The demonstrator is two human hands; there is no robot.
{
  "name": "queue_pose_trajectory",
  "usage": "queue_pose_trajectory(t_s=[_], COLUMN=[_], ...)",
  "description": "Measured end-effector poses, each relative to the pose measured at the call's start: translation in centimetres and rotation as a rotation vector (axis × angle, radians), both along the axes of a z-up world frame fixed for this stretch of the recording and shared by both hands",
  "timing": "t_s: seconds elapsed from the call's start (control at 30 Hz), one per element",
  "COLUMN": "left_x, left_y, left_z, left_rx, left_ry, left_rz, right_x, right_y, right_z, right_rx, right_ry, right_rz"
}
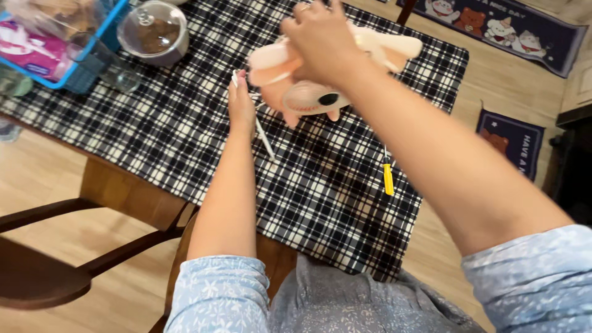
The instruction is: The person unplugs a pink pig-shaped electric fan and places it on a table. They remove the front fan guard by hand and then use a yellow screwdriver to unscrew multiple screws from the back of the fan casing.
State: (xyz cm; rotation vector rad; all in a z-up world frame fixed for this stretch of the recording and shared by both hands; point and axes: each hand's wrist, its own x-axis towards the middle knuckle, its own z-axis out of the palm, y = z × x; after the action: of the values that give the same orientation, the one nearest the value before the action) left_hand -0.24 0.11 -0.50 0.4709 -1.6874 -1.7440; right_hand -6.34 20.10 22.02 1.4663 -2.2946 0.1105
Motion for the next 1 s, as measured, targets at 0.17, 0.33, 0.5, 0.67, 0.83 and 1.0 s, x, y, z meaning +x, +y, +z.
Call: queue_pose_trajectory(t_s=[0.17, 0.33, 0.5, 0.67, 0.83, 1.0], left_x=[0.3, 2.3, 6.5, 10.8, 13.1, 12.8], left_y=[0.5, 2.1, 4.2, 3.6, 1.1, -0.4], left_z=[-2.9, -5.1, -5.6, -5.0, -0.5, 4.2], left_rx=[-0.066, -0.201, -0.238, -0.394, -0.492, -0.511], left_ry=[-0.063, -0.163, -0.326, -0.266, -0.106, 0.026], left_rz=[0.053, 0.158, 0.232, 0.302, 0.221, 0.181], right_x=[1.8, 2.7, 7.0, 12.5, 14.0, 15.0], right_y=[-1.3, 4.8, 16.4, 25.1, 27.1, 27.1], right_z=[-1.4, -1.3, -3.2, -8.9, -10.7, -10.3], right_rx=[-0.019, -0.129, -0.176, -0.066, -0.16, -0.214], right_ry=[-0.037, -0.151, -0.069, -0.502, -0.608, -0.64], right_rz=[0.028, 0.211, 0.106, -0.274, -0.317, -0.369])
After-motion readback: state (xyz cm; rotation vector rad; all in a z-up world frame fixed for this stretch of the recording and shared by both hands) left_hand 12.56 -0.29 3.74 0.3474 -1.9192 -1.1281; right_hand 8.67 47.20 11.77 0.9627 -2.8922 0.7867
